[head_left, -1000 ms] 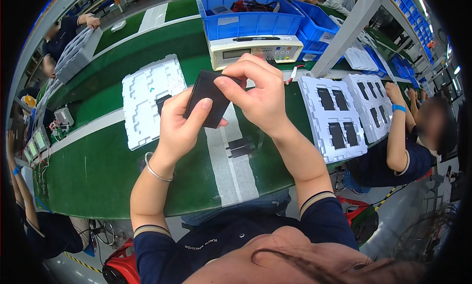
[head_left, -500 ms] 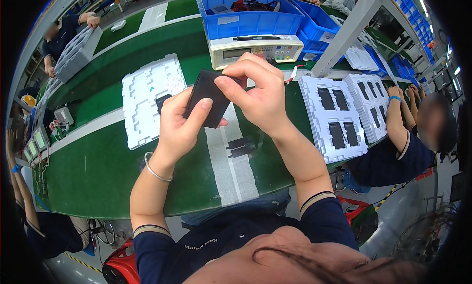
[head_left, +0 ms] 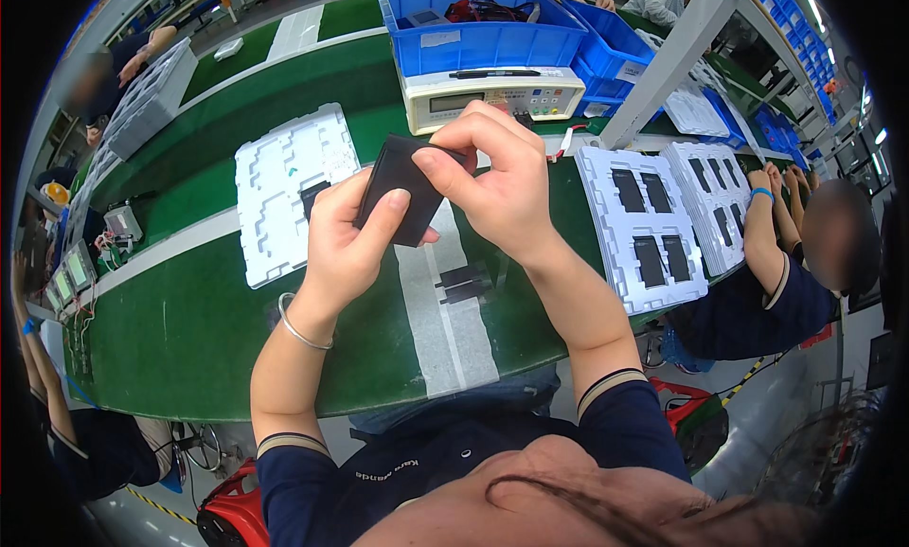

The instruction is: Inspecting and assembling small electronic components on a factory conveyor belt.

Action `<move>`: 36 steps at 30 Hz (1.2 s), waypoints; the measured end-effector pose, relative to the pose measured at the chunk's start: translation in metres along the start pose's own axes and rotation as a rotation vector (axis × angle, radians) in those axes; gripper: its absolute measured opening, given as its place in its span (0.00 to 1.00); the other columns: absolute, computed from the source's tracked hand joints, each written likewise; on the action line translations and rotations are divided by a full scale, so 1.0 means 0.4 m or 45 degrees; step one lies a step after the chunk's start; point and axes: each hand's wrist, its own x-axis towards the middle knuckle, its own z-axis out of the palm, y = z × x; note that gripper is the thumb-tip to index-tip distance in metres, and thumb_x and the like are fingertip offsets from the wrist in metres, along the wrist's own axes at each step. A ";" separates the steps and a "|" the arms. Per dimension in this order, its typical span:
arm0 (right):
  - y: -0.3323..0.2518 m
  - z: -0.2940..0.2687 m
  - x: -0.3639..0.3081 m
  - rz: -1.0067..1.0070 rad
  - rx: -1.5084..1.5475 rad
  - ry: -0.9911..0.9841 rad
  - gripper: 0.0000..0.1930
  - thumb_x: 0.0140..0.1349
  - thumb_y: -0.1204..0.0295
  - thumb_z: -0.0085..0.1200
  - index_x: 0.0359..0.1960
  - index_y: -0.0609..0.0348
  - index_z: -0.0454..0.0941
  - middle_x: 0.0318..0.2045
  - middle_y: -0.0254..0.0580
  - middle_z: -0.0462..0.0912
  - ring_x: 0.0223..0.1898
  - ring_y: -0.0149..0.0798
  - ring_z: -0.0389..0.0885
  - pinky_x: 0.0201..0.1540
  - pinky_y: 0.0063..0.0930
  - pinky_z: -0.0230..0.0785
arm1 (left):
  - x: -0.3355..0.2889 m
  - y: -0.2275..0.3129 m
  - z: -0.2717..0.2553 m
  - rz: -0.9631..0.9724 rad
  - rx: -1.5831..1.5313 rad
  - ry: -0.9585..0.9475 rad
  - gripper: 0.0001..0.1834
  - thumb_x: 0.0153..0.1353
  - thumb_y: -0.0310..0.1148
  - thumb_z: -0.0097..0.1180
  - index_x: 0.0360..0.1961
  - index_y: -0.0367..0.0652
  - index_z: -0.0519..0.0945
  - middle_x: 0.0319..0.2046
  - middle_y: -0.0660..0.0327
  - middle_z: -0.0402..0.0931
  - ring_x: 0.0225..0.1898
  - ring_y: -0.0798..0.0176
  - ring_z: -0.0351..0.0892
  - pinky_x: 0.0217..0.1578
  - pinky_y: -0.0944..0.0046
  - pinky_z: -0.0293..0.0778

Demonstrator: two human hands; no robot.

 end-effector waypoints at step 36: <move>0.044 -0.031 0.010 0.780 0.404 -0.305 0.14 0.62 0.64 0.47 0.24 0.61 0.74 0.20 0.29 0.74 0.26 0.20 0.68 0.28 0.17 0.61 | 0.020 -0.018 -0.017 -0.361 0.057 -0.100 0.13 0.62 0.32 0.45 0.39 0.30 0.71 0.23 0.59 0.75 0.22 0.68 0.78 0.15 0.76 0.68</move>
